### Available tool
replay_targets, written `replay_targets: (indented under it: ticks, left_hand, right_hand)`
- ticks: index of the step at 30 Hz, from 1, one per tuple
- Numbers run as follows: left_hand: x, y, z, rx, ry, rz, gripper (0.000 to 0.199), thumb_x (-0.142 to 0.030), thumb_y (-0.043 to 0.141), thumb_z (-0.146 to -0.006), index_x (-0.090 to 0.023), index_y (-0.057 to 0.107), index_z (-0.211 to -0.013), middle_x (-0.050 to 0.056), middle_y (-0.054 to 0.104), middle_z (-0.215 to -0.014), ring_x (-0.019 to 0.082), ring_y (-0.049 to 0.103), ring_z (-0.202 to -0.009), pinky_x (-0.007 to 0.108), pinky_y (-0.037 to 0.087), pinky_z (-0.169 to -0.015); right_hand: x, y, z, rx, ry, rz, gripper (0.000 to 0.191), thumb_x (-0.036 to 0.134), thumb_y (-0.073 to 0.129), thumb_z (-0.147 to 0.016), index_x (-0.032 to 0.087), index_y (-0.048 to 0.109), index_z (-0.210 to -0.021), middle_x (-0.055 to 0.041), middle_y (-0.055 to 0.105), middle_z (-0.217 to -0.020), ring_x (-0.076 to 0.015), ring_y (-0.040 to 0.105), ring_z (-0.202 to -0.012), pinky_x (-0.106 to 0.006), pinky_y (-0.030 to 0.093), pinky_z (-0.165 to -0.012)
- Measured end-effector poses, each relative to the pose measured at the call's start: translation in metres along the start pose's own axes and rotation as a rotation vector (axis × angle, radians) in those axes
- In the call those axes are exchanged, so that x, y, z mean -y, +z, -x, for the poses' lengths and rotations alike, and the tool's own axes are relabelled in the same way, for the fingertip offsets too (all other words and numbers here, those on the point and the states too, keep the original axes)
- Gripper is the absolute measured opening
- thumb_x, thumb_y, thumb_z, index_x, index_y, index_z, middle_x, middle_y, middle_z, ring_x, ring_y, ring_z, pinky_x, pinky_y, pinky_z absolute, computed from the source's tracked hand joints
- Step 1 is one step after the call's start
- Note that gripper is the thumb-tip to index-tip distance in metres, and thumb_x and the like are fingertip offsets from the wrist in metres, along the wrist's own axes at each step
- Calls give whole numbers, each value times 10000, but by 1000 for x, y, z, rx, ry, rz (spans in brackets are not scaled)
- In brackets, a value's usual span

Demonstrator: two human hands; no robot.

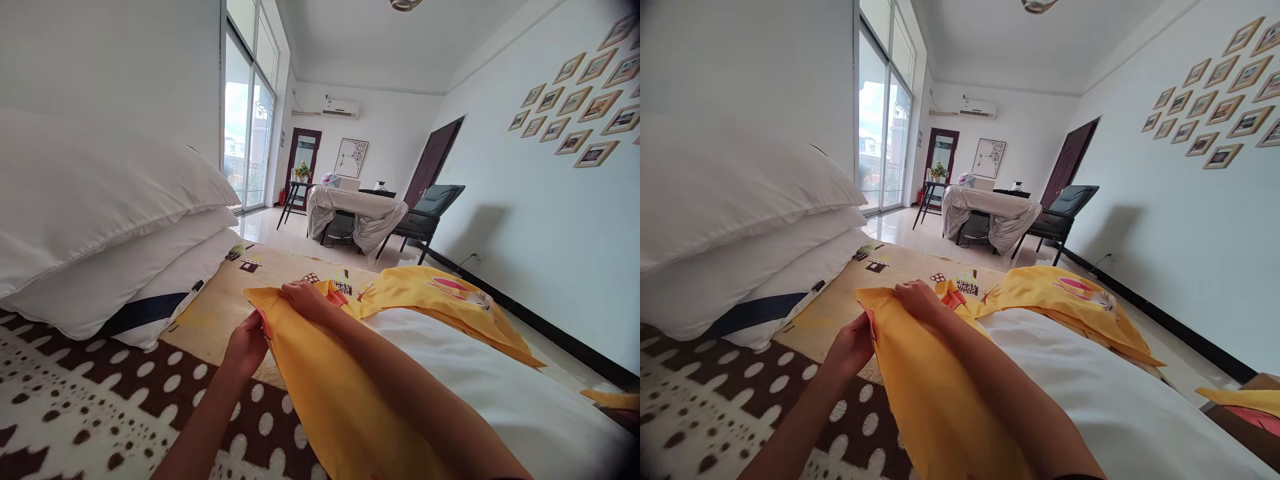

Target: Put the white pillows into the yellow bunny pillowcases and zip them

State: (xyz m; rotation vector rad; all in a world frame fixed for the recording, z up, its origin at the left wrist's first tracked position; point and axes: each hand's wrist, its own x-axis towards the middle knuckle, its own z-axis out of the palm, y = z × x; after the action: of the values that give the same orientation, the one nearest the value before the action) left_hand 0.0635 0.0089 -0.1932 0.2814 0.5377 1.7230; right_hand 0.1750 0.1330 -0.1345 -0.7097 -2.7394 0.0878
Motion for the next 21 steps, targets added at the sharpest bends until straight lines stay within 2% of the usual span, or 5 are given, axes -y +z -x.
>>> replay_targets:
  ticks: [4, 9, 13, 17, 21]
  left_hand:
    - [1, -1, -1, -22, -15, 3, 109, -146, 546, -793, -136, 643, -841, 52, 659, -841, 145, 608, -757, 247, 496, -729]
    - [1, -8, -3, 42, 27, -13, 47, -165, 630, -745, -154, 629, -791, -1, 622, -744, 94, 549, -616, 198, 451, -585]
    - [4, -8, -2, 83, 79, -88, 131, -196, 714, -685, -155, 641, -786, -5, 632, -748, 97, 572, -647, 197, 451, -588]
    - [7, -4, 1, 91, 88, -127, 226, -249, 804, -612, -139, 647, -733, 18, 659, -747, 146, 629, -748, 218, 482, -667]
    - [10, -2, 2, 111, 80, -144, 288, -271, 843, -574, -125, 659, -741, 29, 662, -717, 159, 637, -738, 218, 484, -648]
  right_hand:
    - [-3, -9, -1, -21, 20, 122, 168, 149, 467, -895, 150, 611, -809, -123, 662, -903, -221, 545, -969, -352, 304, -906]
    - [24, -20, 11, -113, 127, 120, 214, 155, 385, -920, 130, 586, -991, -178, 596, -1103, -252, 509, -1031, -365, 323, -855]
    - [49, -19, 28, -21, 149, -38, 229, 336, 477, -907, 165, 607, -827, -78, 648, -844, -172, 563, -752, -267, 356, -637]
    - [58, -10, 38, 43, 111, -200, 108, 209, 539, -840, 162, 590, -756, -20, 630, -739, -110, 521, -643, -216, 330, -563]
    - [55, -5, 39, 41, 109, -304, 133, 147, 511, -813, 164, 555, -688, 8, 577, -646, -97, 463, -589, -210, 309, -531]
